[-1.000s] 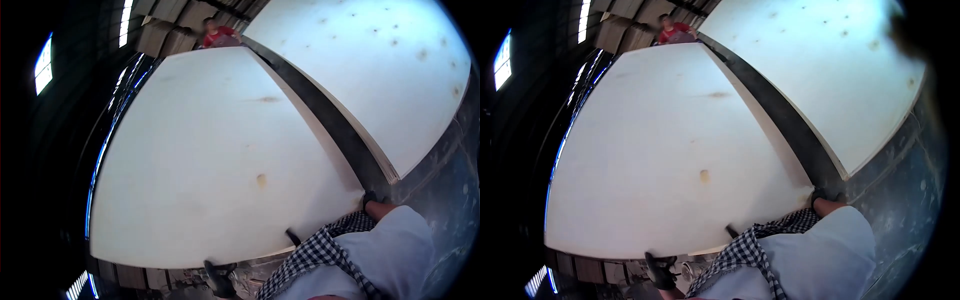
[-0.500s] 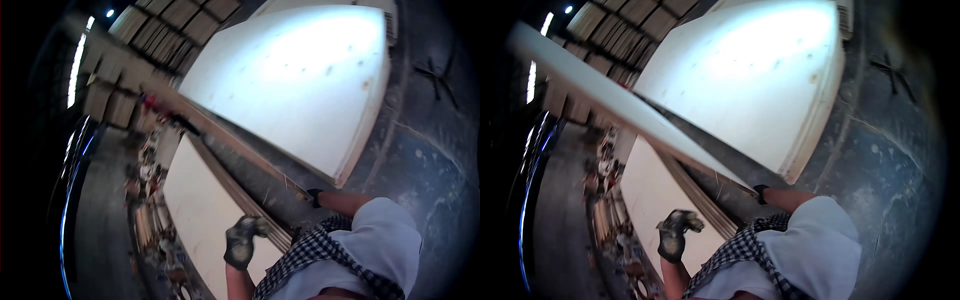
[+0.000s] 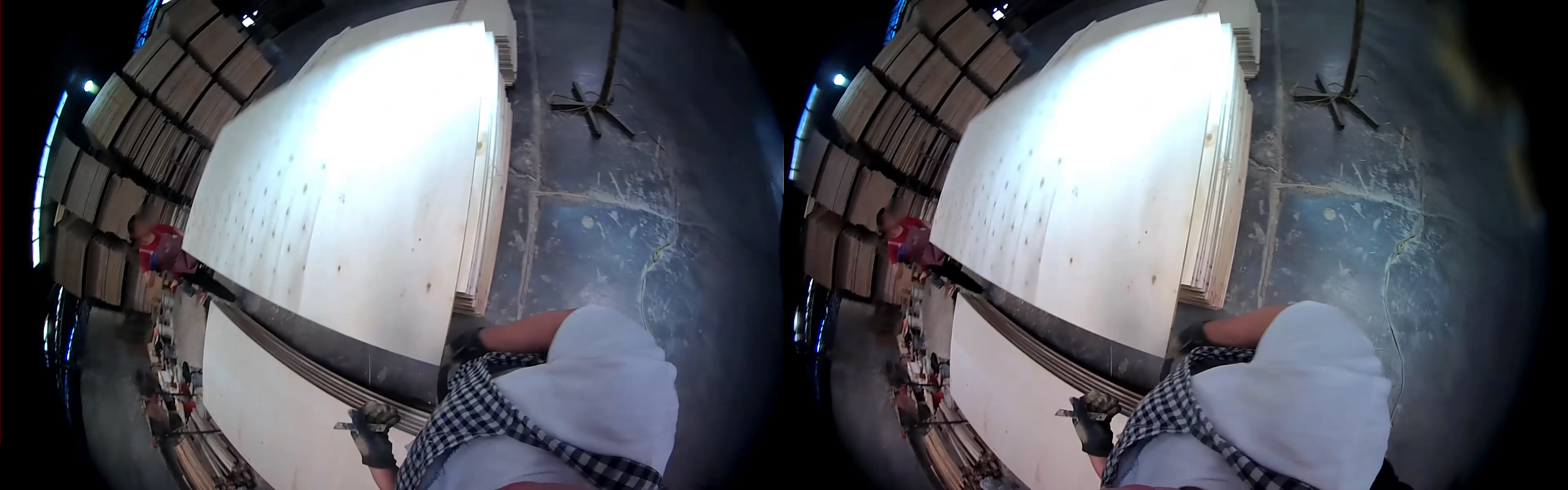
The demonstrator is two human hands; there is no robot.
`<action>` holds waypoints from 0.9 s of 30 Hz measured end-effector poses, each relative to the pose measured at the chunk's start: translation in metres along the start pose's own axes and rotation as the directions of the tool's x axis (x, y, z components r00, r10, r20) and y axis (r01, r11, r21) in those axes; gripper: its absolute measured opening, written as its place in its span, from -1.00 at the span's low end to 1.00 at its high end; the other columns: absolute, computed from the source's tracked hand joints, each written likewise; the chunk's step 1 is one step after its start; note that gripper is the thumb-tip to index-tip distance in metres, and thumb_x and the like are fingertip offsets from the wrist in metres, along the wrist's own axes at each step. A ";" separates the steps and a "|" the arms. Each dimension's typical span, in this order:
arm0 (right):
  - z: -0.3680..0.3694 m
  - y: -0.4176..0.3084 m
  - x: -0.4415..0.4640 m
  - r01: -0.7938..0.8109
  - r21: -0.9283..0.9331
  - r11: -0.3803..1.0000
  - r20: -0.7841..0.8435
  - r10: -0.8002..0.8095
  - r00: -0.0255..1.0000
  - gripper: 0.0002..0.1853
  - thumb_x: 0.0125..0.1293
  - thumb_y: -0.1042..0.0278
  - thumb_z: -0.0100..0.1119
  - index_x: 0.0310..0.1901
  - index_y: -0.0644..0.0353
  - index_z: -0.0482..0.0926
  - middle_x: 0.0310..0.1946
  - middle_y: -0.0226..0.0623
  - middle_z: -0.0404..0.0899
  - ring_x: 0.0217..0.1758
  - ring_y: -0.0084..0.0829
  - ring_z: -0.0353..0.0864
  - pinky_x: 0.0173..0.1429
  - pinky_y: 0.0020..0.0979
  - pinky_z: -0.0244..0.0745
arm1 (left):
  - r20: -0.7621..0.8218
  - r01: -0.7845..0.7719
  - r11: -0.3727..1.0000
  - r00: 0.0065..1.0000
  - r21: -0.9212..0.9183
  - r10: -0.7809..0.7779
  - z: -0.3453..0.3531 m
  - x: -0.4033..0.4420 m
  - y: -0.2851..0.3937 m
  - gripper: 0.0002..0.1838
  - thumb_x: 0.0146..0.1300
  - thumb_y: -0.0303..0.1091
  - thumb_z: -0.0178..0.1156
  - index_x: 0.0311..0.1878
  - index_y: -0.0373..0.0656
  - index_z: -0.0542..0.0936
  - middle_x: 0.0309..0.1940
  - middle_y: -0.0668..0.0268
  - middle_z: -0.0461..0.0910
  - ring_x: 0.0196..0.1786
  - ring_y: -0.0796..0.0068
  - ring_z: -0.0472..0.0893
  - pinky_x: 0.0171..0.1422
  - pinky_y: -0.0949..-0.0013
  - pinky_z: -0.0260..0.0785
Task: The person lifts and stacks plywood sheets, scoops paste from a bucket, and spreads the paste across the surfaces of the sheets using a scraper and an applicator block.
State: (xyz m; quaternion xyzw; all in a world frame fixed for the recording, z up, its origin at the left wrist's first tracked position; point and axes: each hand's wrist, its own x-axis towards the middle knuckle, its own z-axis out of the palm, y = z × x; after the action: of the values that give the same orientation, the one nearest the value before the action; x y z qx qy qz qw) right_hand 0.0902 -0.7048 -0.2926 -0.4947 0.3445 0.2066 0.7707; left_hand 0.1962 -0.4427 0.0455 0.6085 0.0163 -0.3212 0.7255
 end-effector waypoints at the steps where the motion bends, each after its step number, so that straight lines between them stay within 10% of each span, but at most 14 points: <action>1: -0.025 0.008 -0.018 0.102 -0.139 0.985 0.007 -0.102 0.995 -0.71 0.20 0.11 0.03 -0.14 0.08 0.51 -0.30 -0.27 0.54 -0.24 -0.32 0.53 -0.12 -0.31 0.46 | 0.071 -0.016 1.000 0.997 -0.015 0.017 -0.008 0.017 -0.007 -0.52 0.38 0.08 -0.11 -0.24 -0.21 0.48 -0.45 0.21 0.54 -0.38 0.27 0.58 -0.31 0.27 0.47; 5: -0.133 0.020 -0.140 0.392 -0.619 0.680 -0.056 -0.536 0.842 -0.73 0.22 0.16 -0.02 -0.14 0.09 0.50 -0.32 -0.25 0.53 -0.24 -0.30 0.51 -0.12 -0.31 0.45 | -0.165 0.079 0.995 0.982 -0.056 -0.087 -0.013 0.079 -0.051 -0.58 0.29 0.14 0.03 -0.16 -0.05 0.50 -0.31 0.37 0.55 -0.30 0.41 0.55 -0.26 0.28 0.46; 6: -0.132 -0.014 -0.188 0.329 -0.851 0.408 -0.067 -0.708 0.703 -0.76 0.24 0.18 0.01 -0.12 0.06 0.50 -0.43 -0.30 0.45 -0.33 -0.31 0.47 -0.13 -0.27 0.44 | -0.054 0.111 0.989 0.992 -0.093 -0.116 -0.020 0.095 -0.067 -0.57 0.28 0.16 0.04 -0.16 -0.05 0.50 -0.31 0.37 0.56 -0.29 0.40 0.56 -0.26 0.27 0.46; 7: -0.156 0.001 -0.174 0.483 -0.424 0.766 -0.217 -0.604 0.767 -0.72 0.27 0.17 -0.01 -0.04 0.05 0.48 -0.34 -0.30 0.48 -0.23 -0.33 0.49 -0.09 -0.26 0.44 | 0.059 0.145 0.982 0.989 -0.121 -0.138 -0.028 0.116 -0.086 -0.56 0.27 0.17 0.04 -0.15 -0.04 0.50 -0.31 0.37 0.56 -0.28 0.38 0.56 -0.26 0.26 0.47; 8: -0.181 0.017 -0.158 0.554 0.148 0.819 -0.359 -0.478 0.802 -0.68 0.30 0.16 -0.02 0.04 0.04 0.47 -0.25 -0.31 0.52 -0.14 -0.35 0.51 -0.05 -0.25 0.44 | 0.171 0.180 0.973 0.973 -0.146 -0.154 -0.027 0.129 -0.097 -0.55 0.26 0.19 0.04 -0.15 -0.03 0.50 -0.31 0.36 0.56 -0.27 0.37 0.57 -0.27 0.25 0.47; 11: -0.158 -0.110 -0.211 0.584 0.664 0.467 -0.455 -0.368 0.811 -0.66 0.36 0.05 -0.04 0.07 -0.02 0.47 -0.11 -0.38 0.53 0.00 -0.47 0.47 0.01 -0.32 0.45 | 0.013 0.198 0.979 0.980 -0.056 -0.197 0.037 0.139 -0.114 -0.45 0.24 0.24 0.02 -0.09 -0.10 0.49 -0.29 0.33 0.56 -0.26 0.35 0.56 -0.23 0.21 0.50; 15: -0.162 -0.227 -0.174 0.838 0.211 0.504 -0.624 -0.590 0.512 -0.66 0.37 0.09 -0.03 0.04 0.10 0.49 -0.04 -0.40 0.54 0.01 -0.49 0.48 0.12 -0.40 0.39 | -0.135 0.135 0.990 0.982 0.030 -0.130 0.066 0.174 -0.152 -0.46 0.26 0.22 0.00 -0.09 -0.13 0.50 -0.29 0.28 0.56 -0.25 0.31 0.56 -0.21 0.20 0.48; 16: -0.198 -0.226 -0.104 0.870 -0.379 0.316 -0.519 -0.851 0.082 -0.71 0.35 0.23 -0.01 0.01 0.16 0.52 -0.03 -0.30 0.54 0.02 -0.38 0.49 0.13 -0.37 0.37 | -0.178 0.119 0.991 0.978 0.061 -0.106 0.072 0.182 -0.157 -0.46 0.27 0.21 -0.01 -0.10 -0.14 0.50 -0.29 0.27 0.56 -0.25 0.30 0.56 -0.21 0.20 0.48; 18: -0.196 -0.278 -0.102 0.722 -0.614 0.320 -0.503 -0.863 -0.045 -0.77 0.31 0.32 0.02 -0.08 0.18 0.56 -0.06 -0.22 0.55 0.02 -0.27 0.49 0.14 -0.35 0.35 | -0.278 0.088 0.988 0.959 0.128 -0.050 0.078 0.190 -0.162 -0.46 0.28 0.20 -0.02 -0.10 -0.15 0.50 -0.28 0.25 0.57 -0.24 0.28 0.56 -0.20 0.19 0.47; 21: -0.217 -0.317 -0.093 0.406 -0.852 0.330 -0.401 -0.911 -0.101 -0.83 0.25 0.28 0.09 -0.18 0.05 0.62 -0.12 -0.30 0.57 0.01 -0.25 0.48 0.25 -0.24 0.25 | -0.426 0.084 0.979 0.905 0.185 0.003 0.086 0.195 -0.162 -0.47 0.29 0.18 -0.03 -0.10 -0.17 0.51 -0.28 0.21 0.57 -0.24 0.24 0.56 -0.19 0.19 0.46; 27: -0.230 -0.340 -0.089 0.338 -0.839 0.427 -0.440 -0.897 0.042 -0.79 0.28 0.22 0.04 -0.12 -0.06 0.61 -0.10 -0.41 0.57 0.10 -0.34 0.45 0.34 -0.11 0.04 | -0.619 0.110 0.958 0.781 0.266 0.083 0.103 0.198 -0.165 -0.47 0.32 0.14 -0.06 -0.11 -0.21 0.52 -0.27 0.14 0.58 -0.22 0.18 0.56 -0.17 0.17 0.44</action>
State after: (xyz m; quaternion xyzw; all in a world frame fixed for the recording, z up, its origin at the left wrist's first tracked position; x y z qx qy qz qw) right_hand 0.1787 -1.0552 -0.0792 -0.8054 0.3437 -0.3791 0.2991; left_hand 0.2352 -0.6315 -0.1540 0.7790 0.2129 -0.1058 0.5803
